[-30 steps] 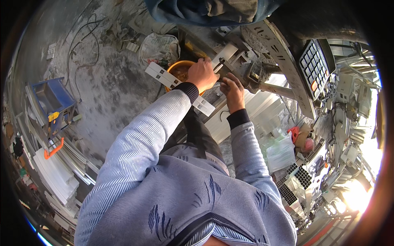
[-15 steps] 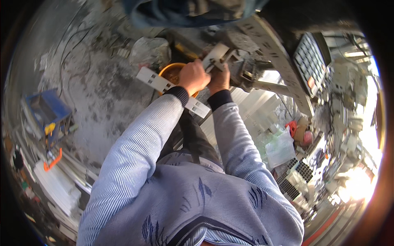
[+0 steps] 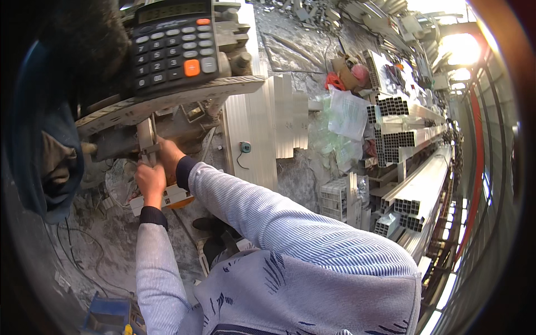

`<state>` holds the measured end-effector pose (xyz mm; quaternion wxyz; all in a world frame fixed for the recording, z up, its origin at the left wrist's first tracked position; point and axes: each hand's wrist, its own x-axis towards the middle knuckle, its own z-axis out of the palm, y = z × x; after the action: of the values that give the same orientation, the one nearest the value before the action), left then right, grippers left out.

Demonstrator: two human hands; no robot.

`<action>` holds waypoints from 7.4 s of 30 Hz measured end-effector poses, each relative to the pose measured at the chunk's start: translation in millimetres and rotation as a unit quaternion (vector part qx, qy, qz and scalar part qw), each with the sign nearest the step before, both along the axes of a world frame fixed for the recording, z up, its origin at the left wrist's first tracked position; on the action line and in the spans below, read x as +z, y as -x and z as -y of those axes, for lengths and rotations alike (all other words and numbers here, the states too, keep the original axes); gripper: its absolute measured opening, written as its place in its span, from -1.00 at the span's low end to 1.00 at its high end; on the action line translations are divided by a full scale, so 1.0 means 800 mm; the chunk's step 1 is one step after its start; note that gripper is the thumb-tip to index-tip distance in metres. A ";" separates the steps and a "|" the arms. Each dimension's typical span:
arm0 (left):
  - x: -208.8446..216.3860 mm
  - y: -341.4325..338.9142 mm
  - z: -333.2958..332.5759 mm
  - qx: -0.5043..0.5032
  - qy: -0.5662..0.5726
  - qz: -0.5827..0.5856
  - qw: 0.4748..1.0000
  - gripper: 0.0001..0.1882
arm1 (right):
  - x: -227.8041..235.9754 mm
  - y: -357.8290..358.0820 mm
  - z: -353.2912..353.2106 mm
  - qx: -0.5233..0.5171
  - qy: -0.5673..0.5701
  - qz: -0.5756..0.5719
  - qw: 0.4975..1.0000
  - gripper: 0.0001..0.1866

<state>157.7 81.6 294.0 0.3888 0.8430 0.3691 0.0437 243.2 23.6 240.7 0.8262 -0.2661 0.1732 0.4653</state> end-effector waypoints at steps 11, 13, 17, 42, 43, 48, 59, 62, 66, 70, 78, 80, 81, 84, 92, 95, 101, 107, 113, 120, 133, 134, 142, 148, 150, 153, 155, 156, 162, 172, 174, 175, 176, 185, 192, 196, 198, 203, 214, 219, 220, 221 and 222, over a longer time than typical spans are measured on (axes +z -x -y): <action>-0.010 0.002 -0.010 -0.026 -0.055 -0.016 0.998 -0.67 | 0.025 0.001 0.000 0.005 0.040 0.009 0.999 -0.45; -0.012 0.003 -0.010 -0.024 -0.050 -0.015 0.998 -0.67 | 0.027 0.002 0.001 0.010 0.064 0.068 0.996 -0.45; -0.011 0.003 -0.010 -0.019 -0.041 -0.018 0.999 -0.67 | 0.020 0.000 -0.003 0.013 0.042 0.058 0.997 -0.44; 0.031 0.181 0.070 0.000 0.021 -0.092 0.996 -0.68 | 0.038 0.177 0.076 0.066 0.069 -0.064 0.993 -0.32; 0.036 0.192 0.076 0.005 0.004 -0.081 0.997 -0.70 | 0.040 0.185 0.088 0.088 0.083 -0.056 0.991 -0.30; 0.034 0.189 0.079 0.000 -0.051 -0.062 0.997 -0.59 | 0.044 0.183 0.085 0.070 0.031 -0.059 0.995 -0.38; 0.041 0.162 0.065 -0.010 -0.018 -0.060 0.998 -0.55 | 0.055 0.153 0.070 0.046 0.035 -0.043 0.997 -0.50; 0.040 0.135 0.057 -0.005 -0.016 -0.048 0.999 -0.54 | 0.059 0.125 0.062 0.055 0.031 -0.036 0.997 -0.50; 0.038 0.123 0.054 -0.002 -0.006 -0.075 0.997 -0.53 | 0.062 0.112 0.062 0.065 0.041 -0.049 0.996 -0.50; 0.040 0.128 0.055 -0.008 -0.004 -0.061 0.998 -0.53 | 0.054 0.093 0.081 0.087 0.075 0.037 0.993 -0.54; 0.040 0.127 0.055 -0.001 0.000 -0.081 0.997 -0.52 | 0.055 -0.038 0.182 0.028 0.540 0.620 0.568 -0.47; 0.040 0.127 0.055 -0.001 0.001 -0.076 0.997 -0.52 | 0.060 -0.056 0.186 0.070 0.588 0.633 0.498 -0.42; 0.040 0.127 0.055 0.001 0.001 -0.072 0.997 -0.52 | 0.062 -0.061 0.186 0.089 0.599 0.633 0.482 -0.41; 0.043 0.125 0.056 0.004 0.000 -0.079 0.997 -0.53 | 0.069 -0.065 0.180 0.122 0.620 0.637 0.441 -0.39; 0.049 0.124 0.056 0.000 0.001 -0.089 0.996 -0.56 | 0.083 -0.063 0.183 0.181 0.626 0.689 0.318 -0.32; 0.048 0.125 0.056 0.002 0.003 -0.086 0.996 -0.57 | 0.088 -0.066 0.185 0.235 0.628 0.676 0.305 -0.26; 0.046 0.125 0.057 0.010 0.004 -0.078 0.997 -0.57 | 0.095 -0.062 0.185 0.235 0.628 0.687 0.280 -0.18; 0.038 0.130 0.053 -0.003 0.009 -0.086 0.996 -0.49 | 0.081 0.005 0.151 0.219 0.488 0.595 0.600 -0.24; 0.032 0.126 0.048 -0.007 -0.018 -0.078 0.997 -0.54 | 0.078 0.067 0.061 0.181 0.244 0.270 0.914 -0.51; 0.043 0.125 0.021 -0.082 0.102 -0.093 0.987 -0.45 | 0.076 0.073 0.026 0.098 0.130 0.107 0.981 -0.56; 0.021 0.122 0.015 0.035 0.405 -0.047 0.912 -0.68 | -0.081 0.087 -0.023 0.070 0.140 0.335 0.929 -0.42; 0.021 0.122 0.015 0.028 0.402 -0.050 0.914 -0.66 | -0.084 0.086 -0.023 0.070 0.168 0.408 0.895 -0.42; 0.011 0.127 0.011 -0.001 0.392 -0.025 0.920 -0.67 | -0.040 0.083 -0.009 0.102 0.147 0.263 0.948 -0.42; 0.018 0.124 0.012 -0.009 0.381 -0.040 0.924 -0.65 | 0.024 0.079 0.007 0.117 0.183 0.201 0.955 -0.67; 0.024 0.122 0.015 0.010 0.387 -0.033 0.922 -0.69 | 0.041 0.076 0.012 0.107 0.180 0.161 0.964 -0.70; 0.032 0.121 0.019 0.018 0.386 -0.025 0.922 -0.73 | 0.056 0.076 0.018 0.098 0.171 0.130 0.972 -0.65; 0.035 0.120 0.021 0.018 0.382 -0.025 0.924 -0.75 | 0.058 0.075 0.021 0.103 0.142 0.131 0.976 -0.55; 0.036 0.119 0.022 0.018 0.380 -0.027 0.924 -0.76 | 0.057 0.076 0.021 0.103 0.136 0.128 0.977 -0.57; 0.030 0.121 0.018 0.008 0.363 -0.043 0.931 -0.74 | 0.056 0.076 0.015 0.064 0.107 0.098 0.987 -0.72; -0.015 0.137 0.018 0.012 0.316 -0.030 0.948 -0.76 | 0.068 0.077 0.033 0.142 0.147 0.103 0.974 -0.54; -0.008 0.150 0.030 0.000 0.273 0.005 0.962 -0.72 | 0.067 0.091 0.031 0.146 0.137 0.046 0.979 -0.77; -0.002 0.164 0.036 0.007 0.279 0.022 0.960 -0.76 | 0.065 0.103 0.033 0.142 0.108 0.053 0.982 -0.77; 0.003 0.170 0.042 0.017 0.308 0.035 0.951 -0.81 | 0.064 0.111 0.038 0.130 0.139 0.047 0.981 -0.77; 0.041 0.284 0.091 0.024 0.266 -0.049 0.962 -0.76 | 0.066 0.233 0.087 0.162 0.125 0.042 0.978 -0.73; 0.045 0.316 0.101 0.042 0.303 -0.037 0.951 -0.74 | 0.084 0.261 0.095 0.143 0.113 0.033 0.983 -0.77; 0.039 0.308 0.094 0.020 0.289 -0.053 0.956 -0.75 | 0.089 0.248 0.088 0.176 0.134 0.036 0.975 -0.79; 0.035 0.298 0.086 0.000 0.264 -0.060 0.963 -0.76 | 0.089 0.238 0.083 0.163 0.127 0.037 0.978 -0.80; 0.036 0.269 0.074 0.002 0.266 -0.052 0.963 -0.70 | 0.086 0.212 0.074 0.188 0.127 0.038 0.973 -0.82; 0.036 0.250 0.067 0.017 0.310 -0.027 0.950 -0.62 | 0.086 0.181 0.087 0.155 0.110 0.085 0.978 -0.60; 0.031 0.254 0.065 -0.013 0.294 -0.050 0.955 -0.66 | 0.061 0.074 0.146 0.148 0.314 0.374 0.860 -0.45; 0.031 0.254 0.065 -0.004 0.306 -0.048 0.951 -0.67 | 0.056 0.046 0.156 0.136 0.406 0.456 0.780 -0.43; 0.031 0.254 0.066 0.004 0.315 -0.039 0.948 -0.67 | 0.055 0.020 0.168 0.106 0.441 0.534 0.714 -0.40; 0.031 0.255 0.066 0.012 0.323 -0.023 0.946 -0.68 | 0.057 -0.005 0.178 0.089 0.502 0.574 0.641 -0.37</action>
<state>-46.0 28.6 318.7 0.6312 0.6686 0.3821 -0.0922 246.8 -118.6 286.2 0.4543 -0.8676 -0.1534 0.1320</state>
